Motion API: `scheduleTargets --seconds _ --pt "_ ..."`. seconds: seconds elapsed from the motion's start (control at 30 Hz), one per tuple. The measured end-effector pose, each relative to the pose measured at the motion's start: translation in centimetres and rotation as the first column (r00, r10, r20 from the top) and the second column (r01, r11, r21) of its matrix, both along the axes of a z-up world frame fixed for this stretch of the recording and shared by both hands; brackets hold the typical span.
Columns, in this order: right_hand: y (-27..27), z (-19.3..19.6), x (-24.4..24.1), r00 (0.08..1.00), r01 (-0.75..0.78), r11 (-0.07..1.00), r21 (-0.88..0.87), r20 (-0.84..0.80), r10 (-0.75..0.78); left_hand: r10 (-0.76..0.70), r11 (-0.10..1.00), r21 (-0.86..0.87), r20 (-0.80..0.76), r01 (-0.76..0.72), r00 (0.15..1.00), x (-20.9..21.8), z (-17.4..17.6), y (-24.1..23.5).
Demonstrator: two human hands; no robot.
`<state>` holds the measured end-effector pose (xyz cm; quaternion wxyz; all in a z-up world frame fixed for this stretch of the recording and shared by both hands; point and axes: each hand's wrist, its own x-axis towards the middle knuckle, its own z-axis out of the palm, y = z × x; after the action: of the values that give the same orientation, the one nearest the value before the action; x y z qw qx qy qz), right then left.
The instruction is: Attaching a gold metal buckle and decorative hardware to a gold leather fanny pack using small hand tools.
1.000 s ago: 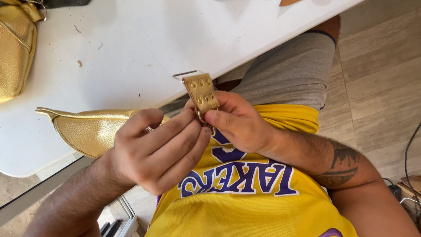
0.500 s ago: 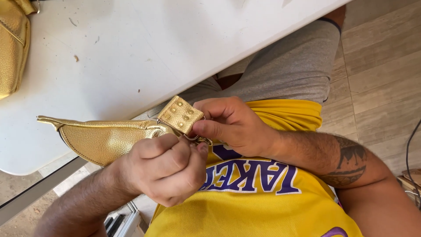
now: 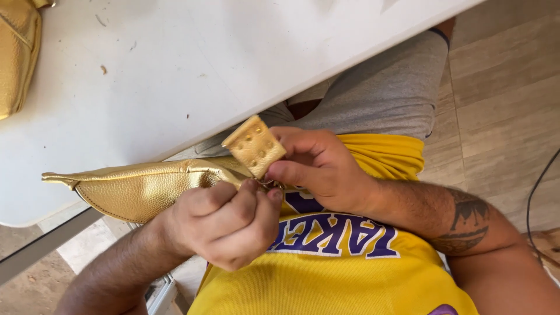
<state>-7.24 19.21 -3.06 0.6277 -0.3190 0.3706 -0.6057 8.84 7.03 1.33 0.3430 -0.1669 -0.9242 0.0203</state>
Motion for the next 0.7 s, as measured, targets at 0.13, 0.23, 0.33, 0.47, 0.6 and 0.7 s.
scheduleTargets --seconds 0.13,0.23,0.33,0.47,0.6,0.7 --pt "0.3 -0.9 -0.3 0.998 0.05 0.998 -0.031 -0.026 -0.051 0.053 0.995 0.084 0.068 -0.059 0.996 0.2 0.5 -0.2" --pt "0.8 -1.9 -0.5 0.999 0.024 0.995 -0.1 0.038 -0.02 0.064 0.989 0.13 0.062 -0.072 0.996 0.5 0.7 -0.2" --pt "1.4 -2.3 -0.6 0.999 -0.025 0.998 -0.053 0.022 0.026 0.081 0.983 0.162 0.065 -0.091 0.995 0.8 0.9 0.0" --pt "1.3 -3.3 -0.7 0.998 -0.054 0.988 -0.143 0.009 0.056 0.084 0.979 0.182 0.04 -0.09 0.996 0.9 0.9 -0.1" --pt "0.9 -3.2 -0.6 0.981 -0.023 0.986 -0.164 -0.195 -0.009 0.078 0.976 0.201 0.044 -0.085 0.996 0.9 1.2 -0.1" --pt "0.8 -3.0 -0.4 0.978 -0.02 0.986 -0.163 -0.208 -0.015 0.075 0.976 0.2 0.063 -0.086 0.995 0.9 1.1 -0.1"
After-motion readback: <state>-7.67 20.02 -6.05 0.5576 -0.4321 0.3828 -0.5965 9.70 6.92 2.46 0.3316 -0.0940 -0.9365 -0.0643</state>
